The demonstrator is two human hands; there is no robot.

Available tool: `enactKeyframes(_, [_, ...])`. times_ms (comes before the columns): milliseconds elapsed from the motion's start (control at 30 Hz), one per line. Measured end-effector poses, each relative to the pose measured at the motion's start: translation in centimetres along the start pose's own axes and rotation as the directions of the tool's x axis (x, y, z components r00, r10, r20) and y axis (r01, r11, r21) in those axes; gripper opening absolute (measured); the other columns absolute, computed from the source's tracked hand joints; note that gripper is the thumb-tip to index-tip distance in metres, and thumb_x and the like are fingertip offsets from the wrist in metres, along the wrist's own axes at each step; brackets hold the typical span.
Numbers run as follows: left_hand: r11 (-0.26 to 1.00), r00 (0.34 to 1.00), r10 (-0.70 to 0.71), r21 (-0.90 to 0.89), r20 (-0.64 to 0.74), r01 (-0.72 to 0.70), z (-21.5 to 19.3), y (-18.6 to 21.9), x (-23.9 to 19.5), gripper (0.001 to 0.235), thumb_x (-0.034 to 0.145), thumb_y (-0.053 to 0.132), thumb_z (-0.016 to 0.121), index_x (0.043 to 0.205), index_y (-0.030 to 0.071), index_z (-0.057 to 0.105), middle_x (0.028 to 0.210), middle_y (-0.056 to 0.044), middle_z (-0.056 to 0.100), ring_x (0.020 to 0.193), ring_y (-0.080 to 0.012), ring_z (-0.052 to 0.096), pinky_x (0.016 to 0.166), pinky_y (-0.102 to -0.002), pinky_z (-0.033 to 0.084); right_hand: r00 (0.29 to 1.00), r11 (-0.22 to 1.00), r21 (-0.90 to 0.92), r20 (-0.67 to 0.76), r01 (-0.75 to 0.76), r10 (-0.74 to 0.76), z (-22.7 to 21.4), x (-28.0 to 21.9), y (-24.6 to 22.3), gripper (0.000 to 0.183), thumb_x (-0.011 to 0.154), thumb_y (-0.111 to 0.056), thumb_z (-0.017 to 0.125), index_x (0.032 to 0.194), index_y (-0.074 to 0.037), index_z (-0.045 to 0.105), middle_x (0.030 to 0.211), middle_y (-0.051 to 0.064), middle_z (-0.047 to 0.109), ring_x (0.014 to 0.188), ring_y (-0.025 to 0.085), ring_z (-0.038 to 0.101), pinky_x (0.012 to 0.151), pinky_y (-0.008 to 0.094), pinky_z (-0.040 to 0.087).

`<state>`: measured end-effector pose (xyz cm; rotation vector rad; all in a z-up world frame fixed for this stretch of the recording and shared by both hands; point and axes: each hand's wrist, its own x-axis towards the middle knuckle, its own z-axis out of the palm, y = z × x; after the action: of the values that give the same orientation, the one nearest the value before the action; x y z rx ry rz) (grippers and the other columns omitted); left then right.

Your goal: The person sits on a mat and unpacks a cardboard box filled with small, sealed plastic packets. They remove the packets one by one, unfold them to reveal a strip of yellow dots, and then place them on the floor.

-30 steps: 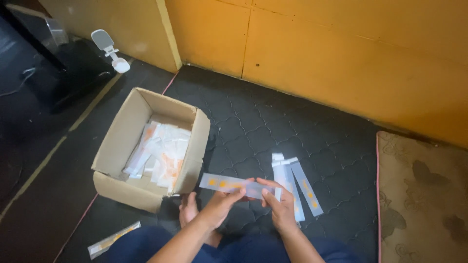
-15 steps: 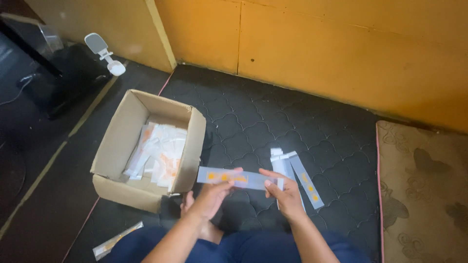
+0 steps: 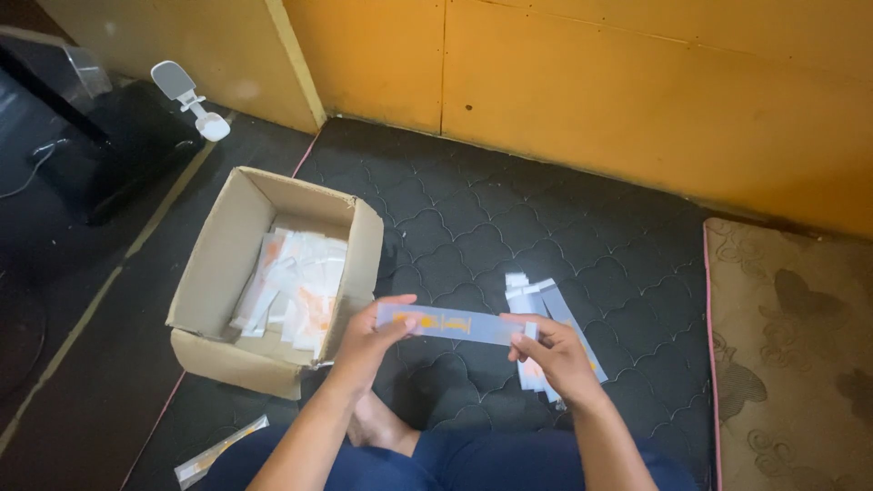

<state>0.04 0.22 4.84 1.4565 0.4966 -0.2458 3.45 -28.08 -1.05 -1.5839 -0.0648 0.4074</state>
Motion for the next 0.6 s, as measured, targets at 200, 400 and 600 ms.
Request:
enactKeyframes(200, [0.990,0.995,-0.027,0.134,-0.097,0.040,-0.8,0.6,-0.5,0.035,0.090,0.025,0.070,0.123,0.014,0.074,0.111,-0.014,0.080,0.107,-0.0215,0.078,0.094,-0.027,0.060,1.000,0.996,-0.089,0.028,0.007,-0.004,-0.6,-0.3,-1.2,0.031,0.094,-0.020,0.063,0.111,-0.004,0.083,0.077,0.010,0.079,0.079,0.020,0.071,0.077,0.035,0.057])
enactKeyframes(400, [0.992,0.996,0.009,0.124,-0.085,0.001,-1.1,-0.1,0.7,0.027,0.094,0.019,0.064,0.116,0.013,0.078,0.113,-0.011,0.079,0.109,-0.0216,0.074,0.100,-0.028,0.057,1.000,0.996,-0.085,0.004,0.016,-0.015,-0.9,0.4,-0.8,0.031,0.094,-0.016,0.059,0.089,-0.001,0.086,0.100,0.009,0.083,0.087,0.020,0.070,0.080,0.035,0.055])
enactKeyframes(600, [0.991,0.989,0.133,0.026,-0.060,-0.132,-1.3,-0.9,1.1,0.017,0.087,0.014,0.066,0.095,0.009,0.080,0.123,-0.012,0.081,0.119,-0.0222,0.075,0.109,-0.035,0.053,0.990,0.981,-0.157,-0.102,-0.116,0.101,-0.9,1.1,-0.6,0.034,0.092,-0.023,0.063,0.119,-0.015,0.082,0.125,0.007,0.080,0.102,0.023,0.074,0.091,0.038,0.061])
